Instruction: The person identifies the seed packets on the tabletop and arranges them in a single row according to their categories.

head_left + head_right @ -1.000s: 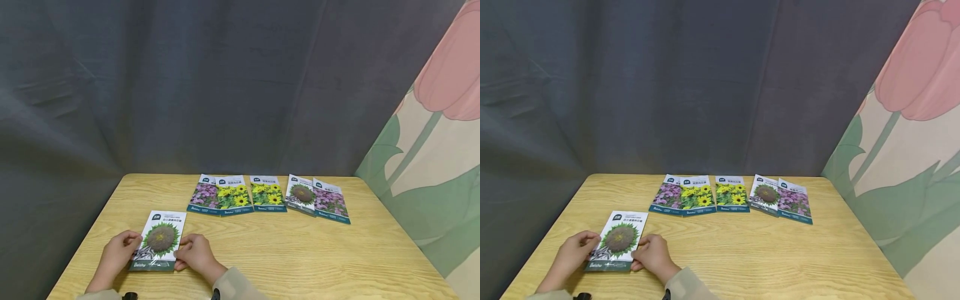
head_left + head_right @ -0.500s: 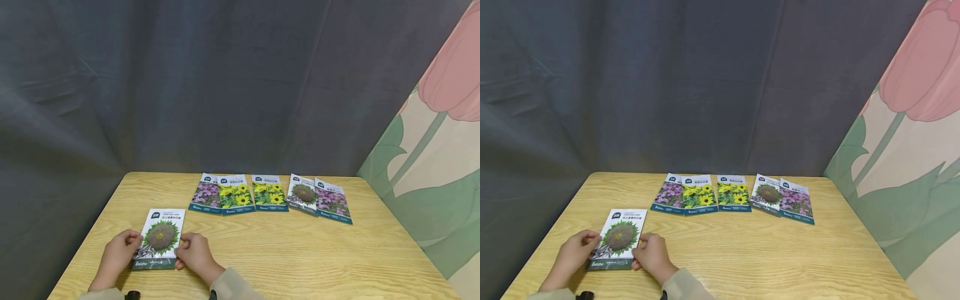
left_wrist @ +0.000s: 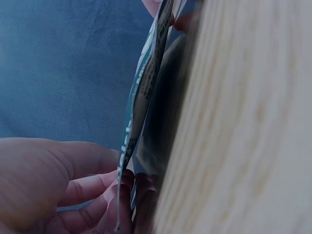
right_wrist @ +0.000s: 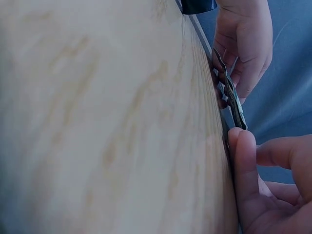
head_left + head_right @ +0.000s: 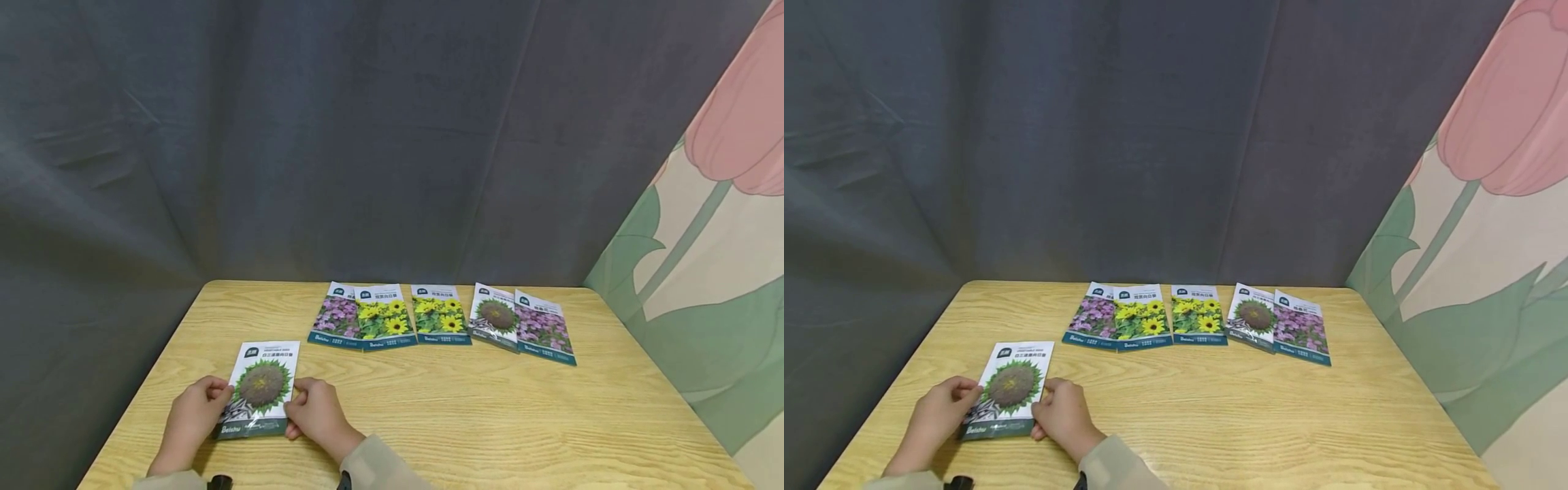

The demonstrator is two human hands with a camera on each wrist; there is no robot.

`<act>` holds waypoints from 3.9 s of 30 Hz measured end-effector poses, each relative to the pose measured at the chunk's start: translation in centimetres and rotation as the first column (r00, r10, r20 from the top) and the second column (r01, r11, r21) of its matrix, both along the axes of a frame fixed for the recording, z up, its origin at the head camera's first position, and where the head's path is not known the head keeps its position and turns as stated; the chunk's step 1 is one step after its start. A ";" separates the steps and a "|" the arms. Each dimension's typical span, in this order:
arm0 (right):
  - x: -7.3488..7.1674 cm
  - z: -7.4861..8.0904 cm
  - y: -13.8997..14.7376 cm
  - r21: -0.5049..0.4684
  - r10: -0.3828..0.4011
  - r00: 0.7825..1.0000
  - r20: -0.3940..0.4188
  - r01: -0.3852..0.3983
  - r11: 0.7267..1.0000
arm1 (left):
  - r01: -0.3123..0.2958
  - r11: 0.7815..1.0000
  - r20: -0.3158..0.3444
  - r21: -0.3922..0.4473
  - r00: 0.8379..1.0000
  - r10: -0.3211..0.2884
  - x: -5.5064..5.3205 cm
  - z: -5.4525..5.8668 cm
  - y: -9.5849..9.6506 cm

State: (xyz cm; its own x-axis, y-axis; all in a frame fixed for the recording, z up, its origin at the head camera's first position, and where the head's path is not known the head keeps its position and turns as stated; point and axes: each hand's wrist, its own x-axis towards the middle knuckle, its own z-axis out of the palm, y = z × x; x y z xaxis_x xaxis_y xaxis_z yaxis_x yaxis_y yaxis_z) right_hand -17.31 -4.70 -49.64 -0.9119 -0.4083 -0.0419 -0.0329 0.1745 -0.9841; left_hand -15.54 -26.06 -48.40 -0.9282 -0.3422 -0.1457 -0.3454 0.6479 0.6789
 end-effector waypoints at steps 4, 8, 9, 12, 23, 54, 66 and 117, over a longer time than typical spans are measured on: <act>-0.1 0.0 0.0 -0.001 0.012 1.000 0.009 -0.012 1.000 | -0.011 1.000 0.005 0.004 1.000 0.011 0.1 0.1 0.2; -0.2 0.0 0.0 -0.003 0.018 0.999 0.028 -0.018 1.000 | -0.009 1.000 0.011 -0.005 1.000 0.009 0.0 0.1 0.2; -0.2 0.0 0.0 -0.005 0.019 0.999 0.030 -0.019 1.000 | -0.007 1.000 0.012 -0.011 1.000 0.007 0.0 0.0 0.2; -0.2 -0.1 0.0 -0.014 0.020 0.999 0.037 -0.019 1.000 | -0.012 0.999 0.013 -0.035 1.000 0.012 0.0 -0.1 0.1; -0.4 -0.5 0.1 -0.022 0.030 0.999 0.040 -0.029 0.999 | -0.033 0.997 -0.001 -0.070 0.999 0.033 0.2 -0.2 0.3; -0.3 -0.4 1.8 -0.212 0.133 0.978 0.161 -0.098 0.972 | 0.013 0.995 -0.033 -0.102 0.999 -0.017 0.2 0.3 1.0; -1.0 1.4 5.5 -0.105 0.166 0.982 0.094 -0.156 0.982 | 0.042 0.975 -0.122 -0.216 0.990 -0.070 0.7 1.5 3.0; -9.4 2.4 29.2 0.456 -0.453 0.819 -0.353 0.573 0.681 | 0.420 0.666 -0.153 -0.617 0.766 -0.625 -13.3 4.0 20.4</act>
